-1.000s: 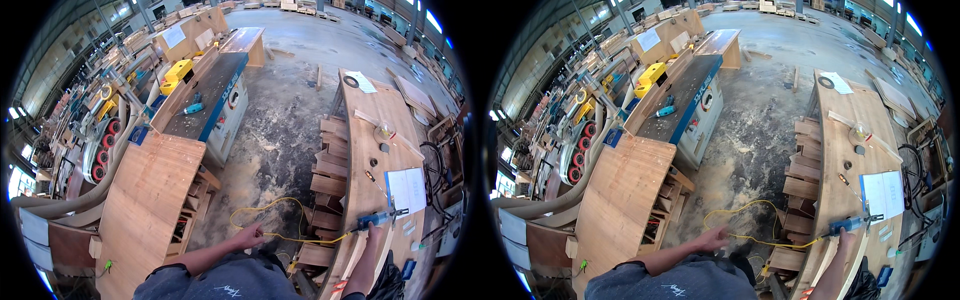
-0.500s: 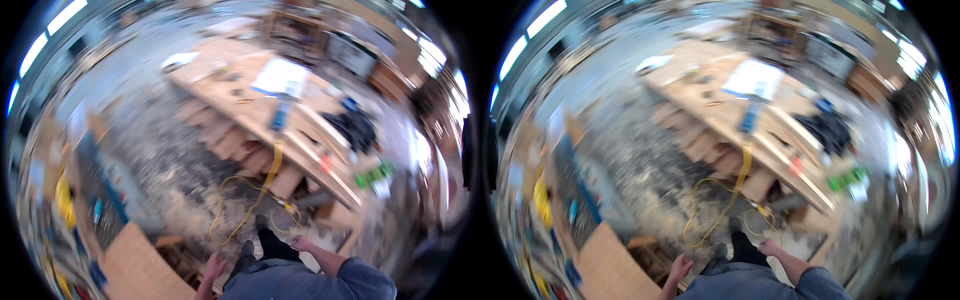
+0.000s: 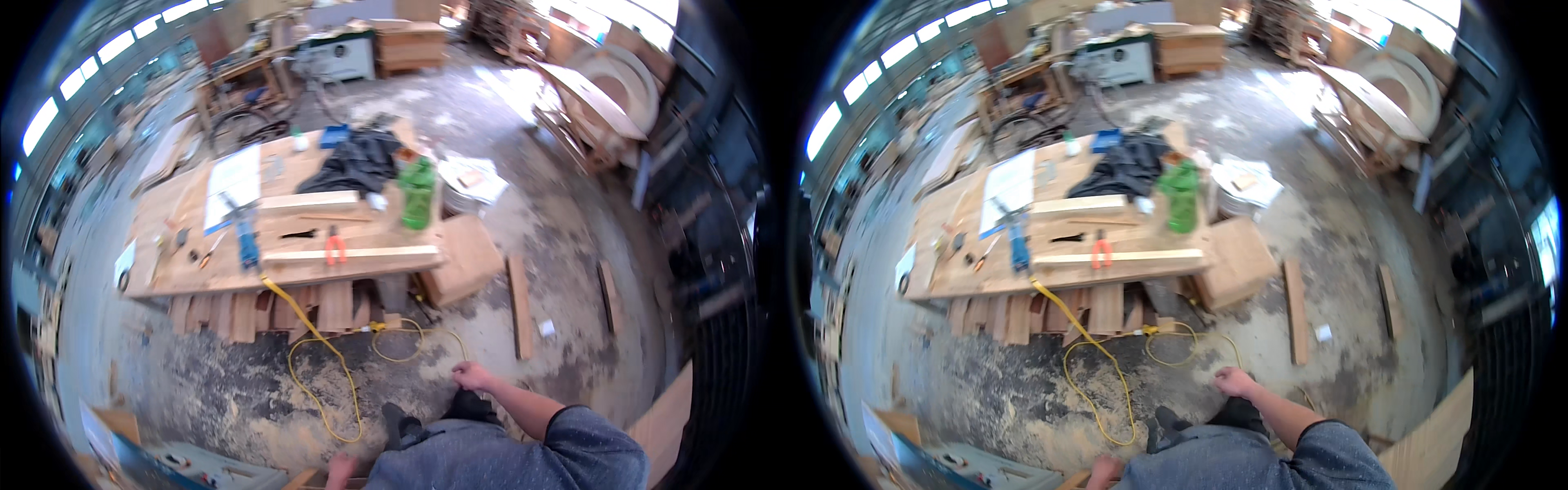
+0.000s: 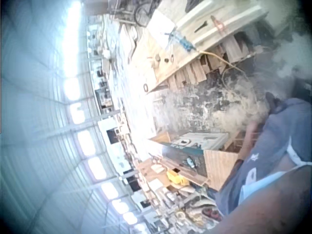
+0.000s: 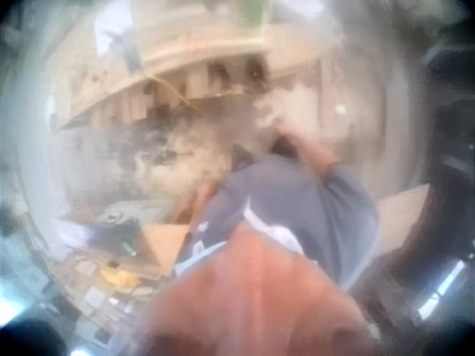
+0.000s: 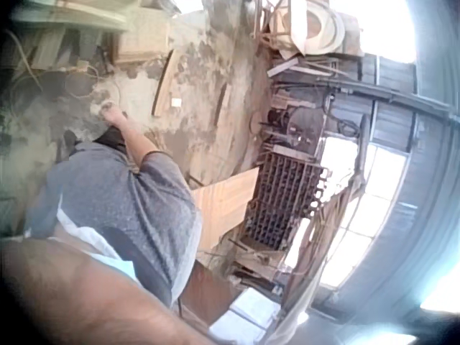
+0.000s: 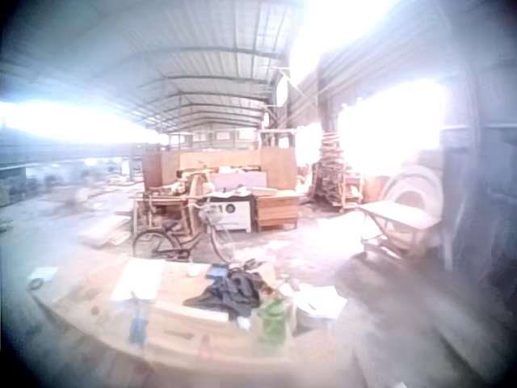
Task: The person uses a handheld router to cut grooves into a stack of wooden planks on a workbench. They apply glue to the grooves and continue routing the wood pieces.
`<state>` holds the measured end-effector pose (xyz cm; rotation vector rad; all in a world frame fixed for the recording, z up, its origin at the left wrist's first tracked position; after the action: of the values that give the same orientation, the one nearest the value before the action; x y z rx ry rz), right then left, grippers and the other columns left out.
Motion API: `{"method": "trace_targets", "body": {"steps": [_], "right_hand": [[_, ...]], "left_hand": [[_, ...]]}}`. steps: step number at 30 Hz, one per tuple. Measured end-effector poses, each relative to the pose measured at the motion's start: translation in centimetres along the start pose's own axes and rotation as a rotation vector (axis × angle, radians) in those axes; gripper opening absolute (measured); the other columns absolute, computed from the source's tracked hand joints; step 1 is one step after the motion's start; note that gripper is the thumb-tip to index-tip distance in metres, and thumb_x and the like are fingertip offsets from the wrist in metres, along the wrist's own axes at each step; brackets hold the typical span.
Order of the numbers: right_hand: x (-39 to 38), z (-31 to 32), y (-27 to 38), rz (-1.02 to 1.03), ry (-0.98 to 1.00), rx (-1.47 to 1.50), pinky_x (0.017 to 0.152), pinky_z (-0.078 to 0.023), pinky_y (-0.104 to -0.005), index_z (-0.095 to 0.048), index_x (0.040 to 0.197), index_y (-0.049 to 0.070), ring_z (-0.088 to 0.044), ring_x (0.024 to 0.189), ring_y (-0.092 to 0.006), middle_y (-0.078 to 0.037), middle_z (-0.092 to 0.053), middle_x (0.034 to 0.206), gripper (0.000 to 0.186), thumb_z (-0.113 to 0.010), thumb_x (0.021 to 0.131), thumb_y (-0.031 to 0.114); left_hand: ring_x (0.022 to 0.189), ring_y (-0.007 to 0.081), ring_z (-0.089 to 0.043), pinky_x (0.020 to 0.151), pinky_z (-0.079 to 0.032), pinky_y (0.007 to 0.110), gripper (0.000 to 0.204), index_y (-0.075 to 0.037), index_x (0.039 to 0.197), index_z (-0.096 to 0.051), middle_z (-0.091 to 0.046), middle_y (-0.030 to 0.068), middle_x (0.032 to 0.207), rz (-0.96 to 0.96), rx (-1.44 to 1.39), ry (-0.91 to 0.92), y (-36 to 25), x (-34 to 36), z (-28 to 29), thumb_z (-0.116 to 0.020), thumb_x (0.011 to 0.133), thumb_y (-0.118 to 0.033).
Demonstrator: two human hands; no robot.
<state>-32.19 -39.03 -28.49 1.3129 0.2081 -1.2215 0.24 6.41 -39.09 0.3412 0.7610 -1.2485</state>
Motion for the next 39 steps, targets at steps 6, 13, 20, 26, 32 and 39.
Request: {"method": "trace_targets", "body": {"steps": [6,13,20,26,32,39], "right_hand": [[-4.9,7.2,-9.3,0.112,0.026,-0.094,0.097,-0.055,-0.0444,-0.071,0.123,0.005,-0.070,0.111,-0.0373,-0.021,-0.075,0.116,0.045,-0.066,0.092,0.037],[-7.9,24.8,-24.6,-0.197,-0.351,0.037,0.093,-0.058,-0.0433,-0.068,0.131,0.000,-0.074,0.102,-0.0359,-0.023,-0.076,0.110,0.053,-0.066,0.090,0.033],[-7.4,37.2,-25.9,-0.246,-0.638,0.440,0.078,-0.057,-0.0354,-0.069,0.124,-0.004,-0.073,0.083,-0.0224,-0.015,-0.075,0.093,0.046,-0.069,0.091,0.028],[1.3,43.2,-26.0,-0.172,-0.436,0.372,0.082,-0.058,-0.0377,-0.070,0.124,0.000,-0.074,0.089,-0.0279,-0.016,-0.077,0.096,0.046,-0.071,0.091,0.033],[5.6,54.6,-28.8,-0.255,-0.301,0.024,0.089,-0.058,-0.0389,-0.071,0.127,0.001,-0.074,0.100,-0.0342,-0.020,-0.077,0.107,0.051,-0.071,0.089,0.035],[10.6,70.3,-32.7,-0.605,-0.499,0.800,0.063,-0.060,-0.0354,-0.070,0.124,0.001,-0.073,0.076,-0.0205,-0.010,-0.075,0.093,0.033,-0.069,0.095,0.017]], "left_hand": [[0.079,0.0273,-0.073,0.067,-0.058,0.040,0.048,0.001,0.130,-0.066,-0.076,0.0189,0.099,0.487,-0.937,-0.237,-6.3,11.3,11.0,-0.071,0.088,-0.021],[0.080,0.0169,-0.070,0.069,-0.056,0.031,0.057,0.007,0.140,-0.055,-0.073,0.0129,0.097,0.244,-1.014,-0.001,-28.6,22.9,22.8,-0.075,0.093,-0.020],[0.091,0.0186,-0.072,0.083,-0.057,0.034,0.061,0.008,0.141,-0.056,-0.077,0.0131,0.104,0.060,-0.918,0.118,-41.2,32.8,29.3,-0.076,0.091,-0.022],[0.083,0.0173,-0.071,0.070,-0.056,0.032,0.051,0.005,0.129,-0.065,-0.075,0.0113,0.098,0.204,-0.727,0.126,-43.7,43.1,33.5,-0.077,0.090,-0.026],[0.059,0.0178,-0.065,0.051,-0.050,0.035,0.032,0.003,0.099,-0.074,-0.072,0.0125,0.079,0.399,-0.840,0.275,-45.1,58.7,36.4,-0.075,0.088,-0.028],[0.072,0.0165,-0.067,0.062,-0.052,0.031,0.057,0.005,0.138,-0.059,-0.073,0.0121,0.094,0.144,-1.021,0.084,-61.5,74.3,55.1,-0.073,0.093,-0.027]]}}
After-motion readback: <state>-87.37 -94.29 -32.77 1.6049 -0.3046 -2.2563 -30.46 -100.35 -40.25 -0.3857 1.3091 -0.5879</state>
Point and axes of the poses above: each hand's wrist, its own x-axis towards the middle knuckle, its own z-axis out of the back of the hand, y = z × x, the point moved 2 cm from there along x, towards the middle knuckle
